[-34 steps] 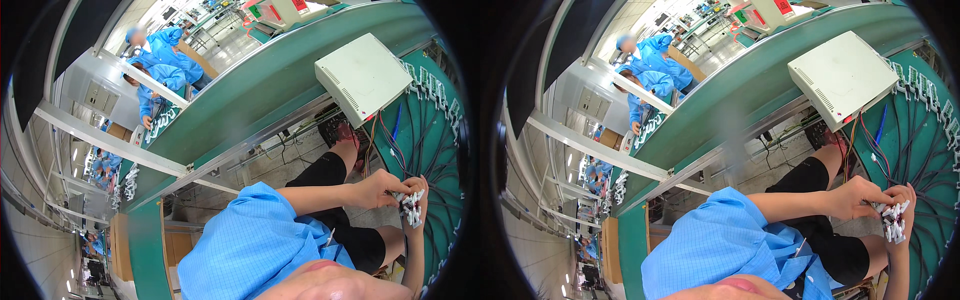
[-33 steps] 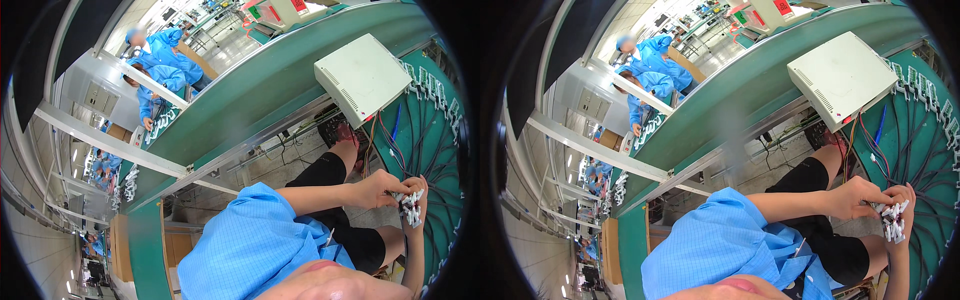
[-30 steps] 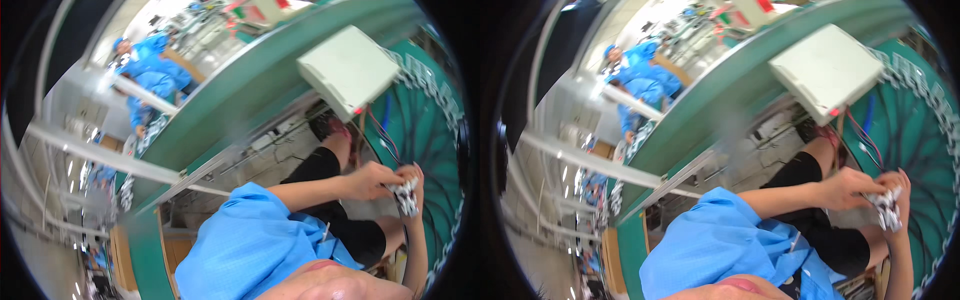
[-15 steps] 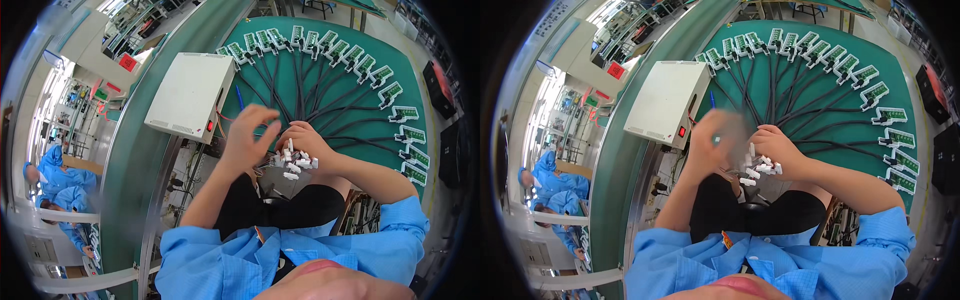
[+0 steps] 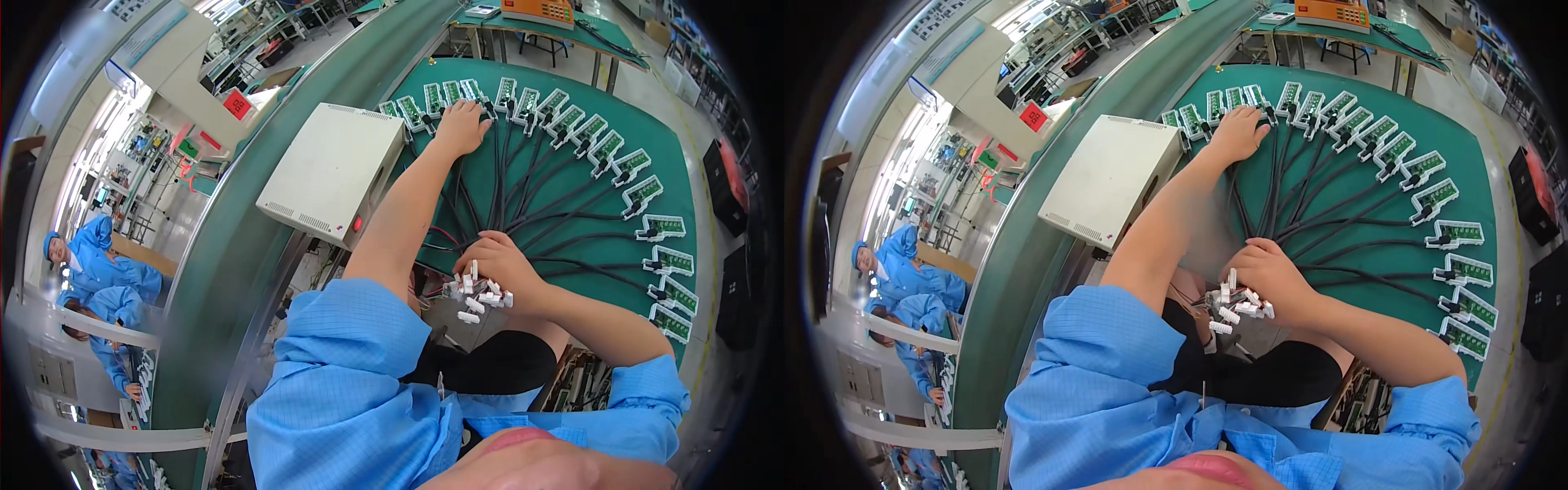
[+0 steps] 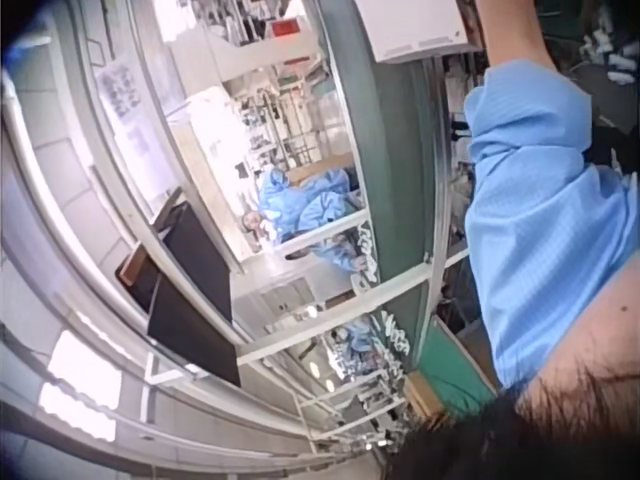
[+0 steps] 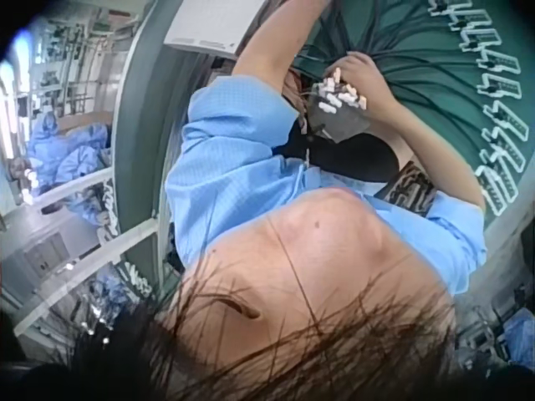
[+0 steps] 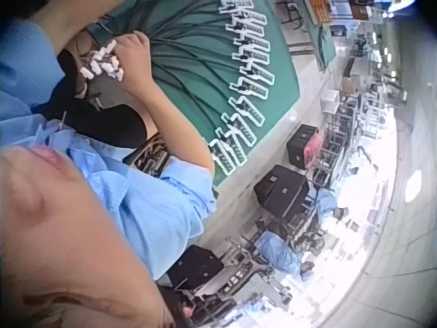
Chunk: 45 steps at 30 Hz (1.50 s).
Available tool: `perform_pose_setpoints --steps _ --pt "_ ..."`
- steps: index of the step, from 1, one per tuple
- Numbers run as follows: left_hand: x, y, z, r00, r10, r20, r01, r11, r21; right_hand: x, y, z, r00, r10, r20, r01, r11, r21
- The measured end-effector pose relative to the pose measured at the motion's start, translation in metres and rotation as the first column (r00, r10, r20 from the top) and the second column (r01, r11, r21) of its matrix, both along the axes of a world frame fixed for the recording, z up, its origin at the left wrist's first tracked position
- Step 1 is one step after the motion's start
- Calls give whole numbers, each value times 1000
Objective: Connecting and organizing wiring harnesses for a series of small printed circuit boards on a factory workbench.
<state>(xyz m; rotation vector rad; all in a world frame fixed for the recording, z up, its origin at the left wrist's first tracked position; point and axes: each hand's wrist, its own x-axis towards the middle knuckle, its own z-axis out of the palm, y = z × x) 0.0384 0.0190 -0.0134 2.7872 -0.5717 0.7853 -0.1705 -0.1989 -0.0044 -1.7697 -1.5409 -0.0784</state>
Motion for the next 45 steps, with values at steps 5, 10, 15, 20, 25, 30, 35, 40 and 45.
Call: perform_pose_setpoints --steps 5,10,15,20,25,30,35,40,45 --pt "2 -6 -7 998 -20 66 27 994 -103 0 -1 2 1000 3 19 -4 1000 9" --pt "2 -7 -9 997 11 74 -1 992 -126 -1 -2 5 1000 7 19 -7 1000 -15" --pt "2 -9 -8 998 58 8 -57 995 -85 -3 -3 10 1000 -1 -4 1 999 -41" --pt "1 -5 -10 994 105 33 -106 994 40 -3 -2 11 1000 13 -10 -14 998 -67" --pt "-3 -14 6 991 129 -46 -122 982 144 -1 -4 8 1000 2 8 -1 997 -78" --pt "-3 -17 13 979 188 -81 -161 951 264 -2 -3 9 1000 0 22 2 995 -97" --pt "-1 -20 13 976 211 -60 -180 924 336 -2 -4 8 1000 -7 15 8 996 -85" --pt "1 -24 16 967 229 -116 -173 916 361 -4 -6 9 1000 -12 2 12 996 -85" --pt "-22 -12 31 963 266 -33 -234 895 379 -2 3 13 999 26 20 -25 997 -67"
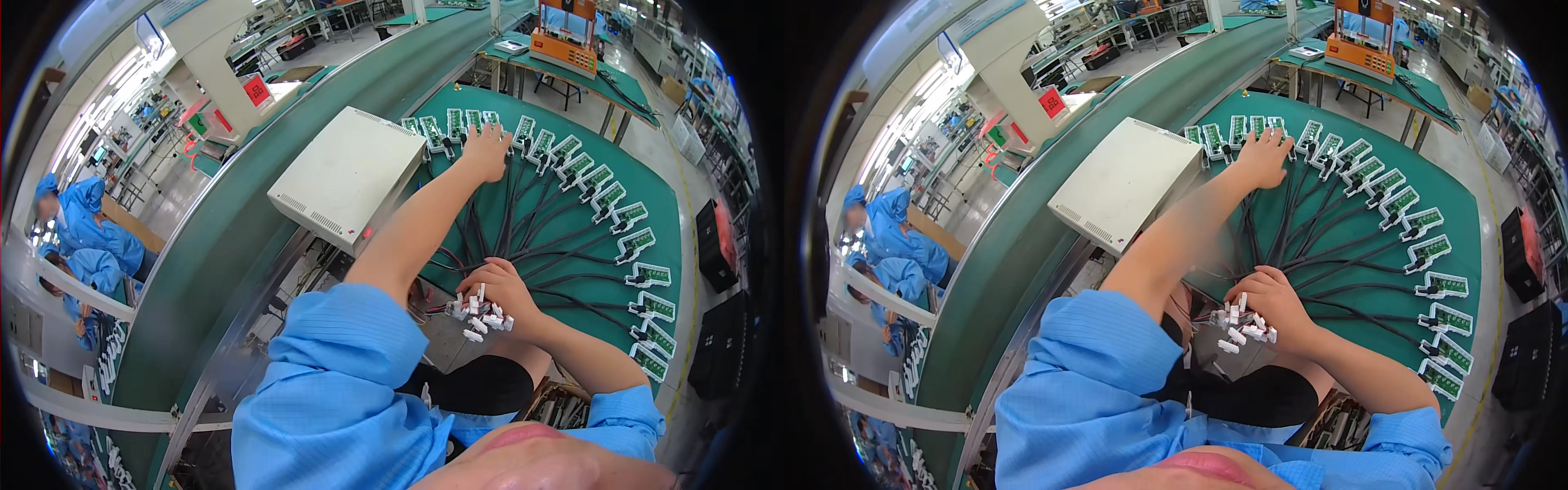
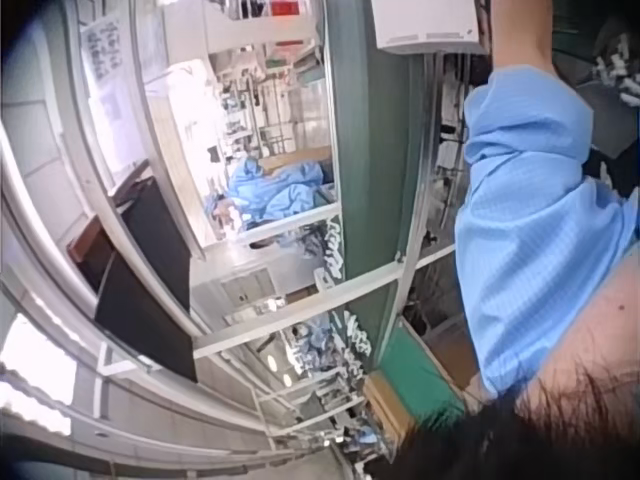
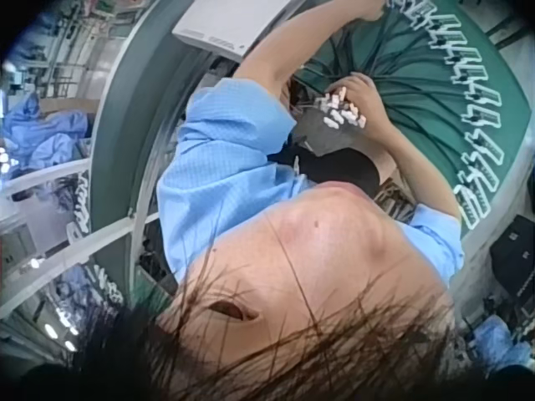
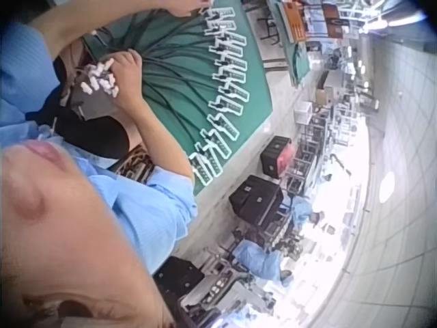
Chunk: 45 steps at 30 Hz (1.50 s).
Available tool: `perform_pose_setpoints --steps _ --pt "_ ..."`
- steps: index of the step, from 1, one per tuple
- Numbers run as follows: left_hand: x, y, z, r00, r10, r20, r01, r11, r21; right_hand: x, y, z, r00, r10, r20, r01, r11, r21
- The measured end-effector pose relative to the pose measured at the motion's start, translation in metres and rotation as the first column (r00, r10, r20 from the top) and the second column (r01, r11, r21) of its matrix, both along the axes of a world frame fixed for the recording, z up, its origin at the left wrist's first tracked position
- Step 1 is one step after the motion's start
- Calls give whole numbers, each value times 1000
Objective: Connecting and organizing wiring harnesses for a series of small printed circuit boards on a factory workbench.
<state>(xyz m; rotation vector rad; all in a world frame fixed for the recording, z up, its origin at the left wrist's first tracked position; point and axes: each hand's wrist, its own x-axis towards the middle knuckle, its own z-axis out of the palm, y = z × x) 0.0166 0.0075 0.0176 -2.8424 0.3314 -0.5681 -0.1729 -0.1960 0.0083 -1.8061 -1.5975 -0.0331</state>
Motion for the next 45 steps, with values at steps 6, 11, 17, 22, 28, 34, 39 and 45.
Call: perform_pose_setpoints --steps 6,11,17,22,28,34,39,45 --pt "-159 -21 76 827 -467 -313 128 699 -704 0 -11 -2 997 -62 -56 67 993 93" --pt "-272 7 59 836 -480 -267 -9 473 -881 -4 -3 6 994 -95 -51 103 977 186" --pt "-291 -11 27 843 -490 -223 -102 260 -960 -7 -5 9 992 -102 -70 112 980 163" --pt "-296 -12 12 853 -499 -151 -94 138 -986 -10 -4 6 979 -123 -162 156 966 207" --pt "-298 -13 6 892 -401 -208 -163 144 -976 -18 -6 11 914 -361 187 309 916 257" --pt "-296 -13 0 911 -364 -193 -96 268 -959 -10 -7 11 951 -223 214 171 956 238" --pt "-295 -9 1 990 -37 -134 -119 273 -955 -6 -8 9 971 -140 196 107 980 168" --pt "-309 -12 24 992 -63 -106 -79 331 -940 -7 -4 4 992 -33 125 34 999 -5"
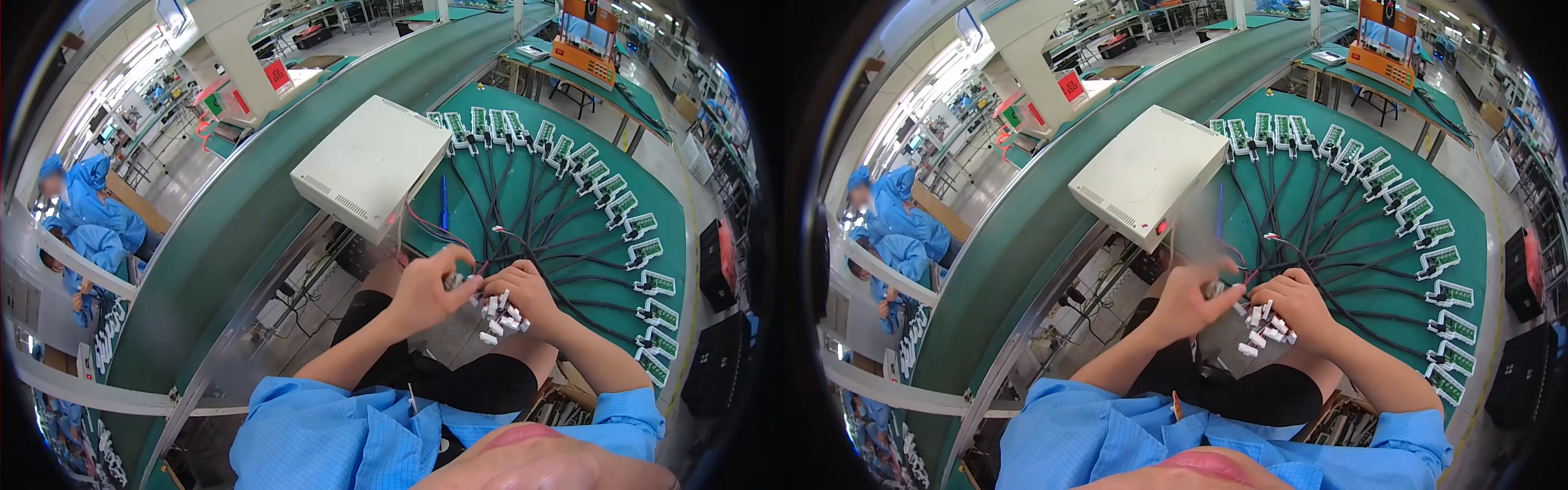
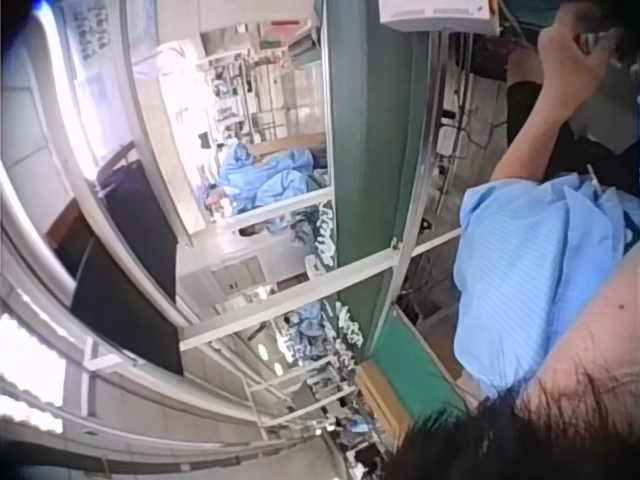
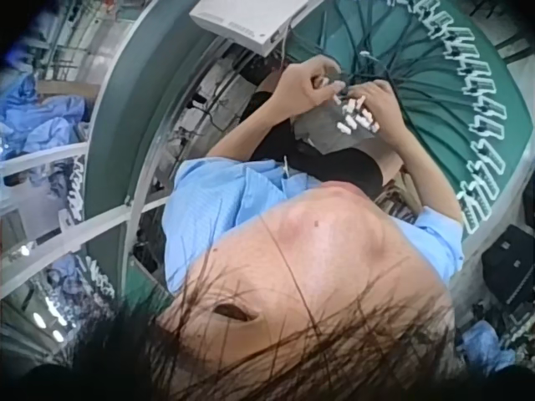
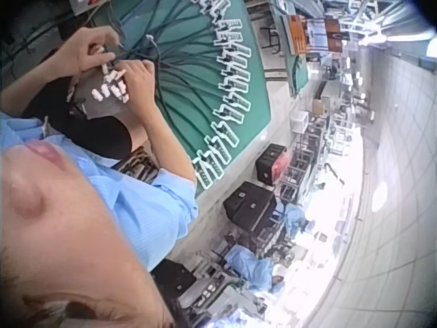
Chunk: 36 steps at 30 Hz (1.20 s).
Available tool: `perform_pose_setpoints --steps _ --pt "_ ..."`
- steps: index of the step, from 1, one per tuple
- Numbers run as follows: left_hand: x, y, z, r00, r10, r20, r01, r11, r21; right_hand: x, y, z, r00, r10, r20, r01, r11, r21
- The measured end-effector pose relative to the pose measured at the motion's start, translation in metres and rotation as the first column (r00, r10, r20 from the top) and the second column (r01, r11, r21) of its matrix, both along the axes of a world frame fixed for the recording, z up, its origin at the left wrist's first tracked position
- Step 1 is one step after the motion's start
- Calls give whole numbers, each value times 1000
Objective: Connecting and organizing wiring harnesses for a series of small printed circuit boards on a factory workbench.
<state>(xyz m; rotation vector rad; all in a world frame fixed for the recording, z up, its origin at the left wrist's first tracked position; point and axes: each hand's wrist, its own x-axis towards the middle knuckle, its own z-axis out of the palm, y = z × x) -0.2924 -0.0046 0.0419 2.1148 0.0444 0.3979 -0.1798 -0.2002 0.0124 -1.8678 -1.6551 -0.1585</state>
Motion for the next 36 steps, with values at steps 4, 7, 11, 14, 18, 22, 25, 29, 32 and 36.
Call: perform_pose_setpoints --steps 4,7,11,14,18,22,25,29,32,36 --pt "-11 -11 -4 963 -266 39 269 957 -109 0 -1 2 999 -27 -34 27 1000 4" --pt "-10 -13 -4 938 -347 -9 335 911 -239 3 -3 1 997 -1 -82 3 1000 26" --pt "-6 -17 -19 926 -374 43 361 849 -385 4 -5 2 992 33 -123 -26 998 59" --pt "-9 -16 -9 923 -384 -12 364 884 -292 6 -5 -1 994 29 -105 -24 999 45" --pt "-1 -14 -11 941 -336 27 327 890 -317 7 -1 -1 996 14 -86 -15 1000 -4" --pt "4 -17 -11 926 -377 -11 342 853 -395 7 0 -17 999 -47 -4 48 998 39" --pt "10 -21 -15 935 -341 -103 260 852 -455 9 -2 -27 995 -81 65 82 996 -19" --pt "14 -18 -19 916 -376 -144 250 811 -528 9 1 -36 984 -163 -76 165 986 12" --pt "15 -5 -22 914 -380 -143 188 708 -681 -6 0 -36 898 -193 -395 272 950 154" --pt "17 -18 -32 978 -208 -7 189 901 -389 4 -11 -32 794 -136 -592 249 962 112"
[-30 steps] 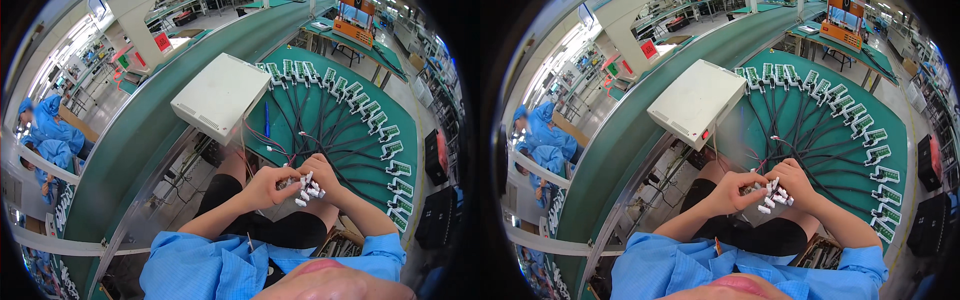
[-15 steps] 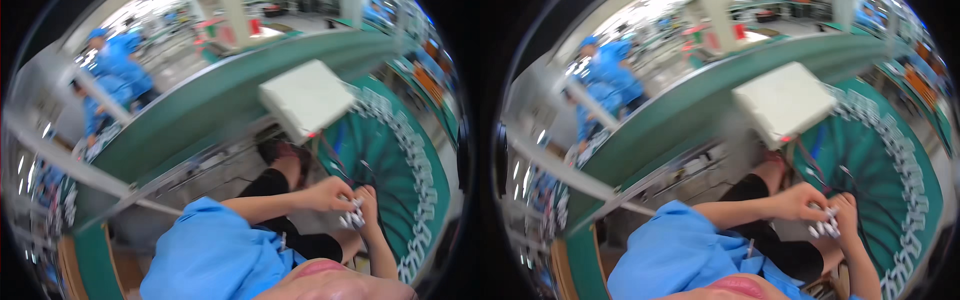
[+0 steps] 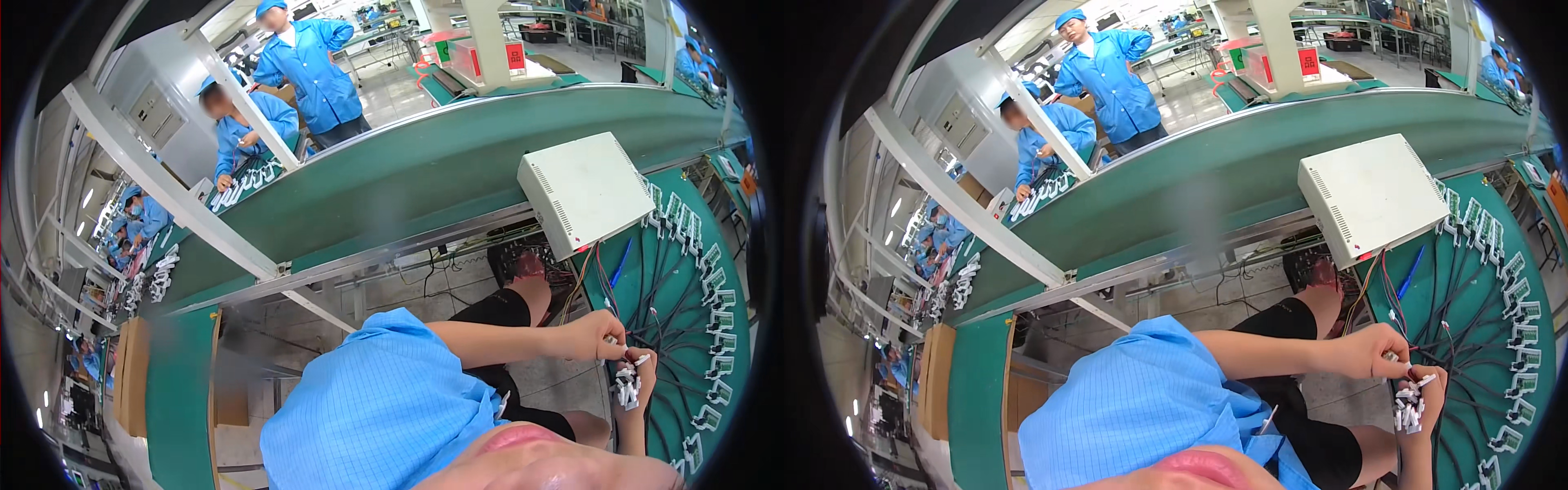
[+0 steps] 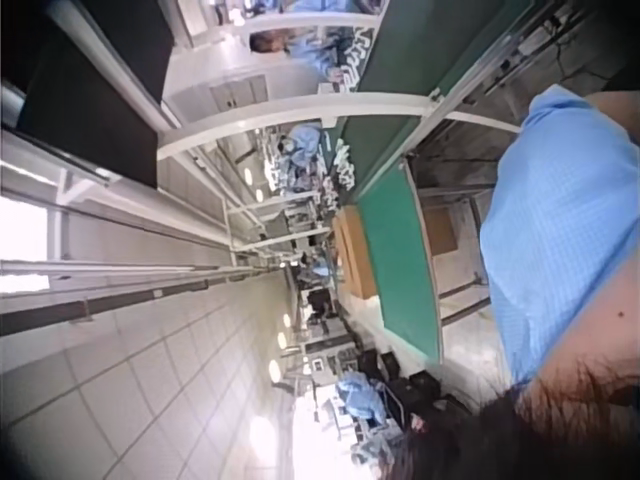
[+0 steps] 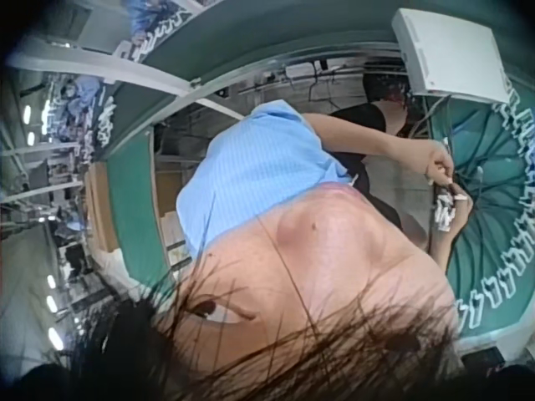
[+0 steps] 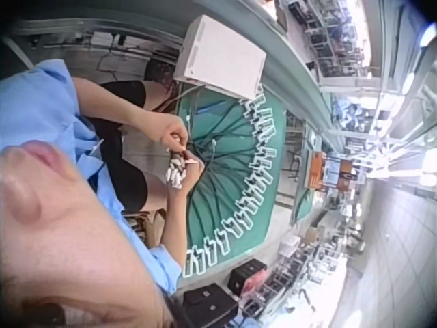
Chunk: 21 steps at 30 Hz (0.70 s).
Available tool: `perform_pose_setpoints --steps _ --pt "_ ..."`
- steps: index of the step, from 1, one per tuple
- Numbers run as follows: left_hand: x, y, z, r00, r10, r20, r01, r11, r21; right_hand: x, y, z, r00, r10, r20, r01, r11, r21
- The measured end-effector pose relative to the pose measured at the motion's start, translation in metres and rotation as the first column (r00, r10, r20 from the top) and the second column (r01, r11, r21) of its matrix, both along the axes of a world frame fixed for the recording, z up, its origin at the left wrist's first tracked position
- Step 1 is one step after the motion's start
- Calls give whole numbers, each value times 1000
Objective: Connecting and organizing wiring harnesses for a series of small printed circuit boards on a factory workbench.
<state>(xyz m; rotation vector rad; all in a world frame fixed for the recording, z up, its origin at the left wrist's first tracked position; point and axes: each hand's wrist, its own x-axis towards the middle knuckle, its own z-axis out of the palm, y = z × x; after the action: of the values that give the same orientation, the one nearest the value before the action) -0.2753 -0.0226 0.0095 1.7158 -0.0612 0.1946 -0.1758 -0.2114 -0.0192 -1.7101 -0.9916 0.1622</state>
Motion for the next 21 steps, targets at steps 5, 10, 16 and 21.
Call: perform_pose_setpoints --steps 5,10,16,21 --pt "-12 -11 10 985 124 118 -144 972 186 -4 2 18 983 30 183 -32 999 9" --pt "-24 -7 26 985 76 152 -86 994 61 -4 2 20 996 -30 84 30 1000 9" --pt "-19 -7 6 885 75 459 -185 962 199 0 -1 21 1000 -6 20 6 1000 -20" --pt "-17 -4 7 890 1 456 -129 960 249 -1 -2 17 999 36 -24 -35 998 50"
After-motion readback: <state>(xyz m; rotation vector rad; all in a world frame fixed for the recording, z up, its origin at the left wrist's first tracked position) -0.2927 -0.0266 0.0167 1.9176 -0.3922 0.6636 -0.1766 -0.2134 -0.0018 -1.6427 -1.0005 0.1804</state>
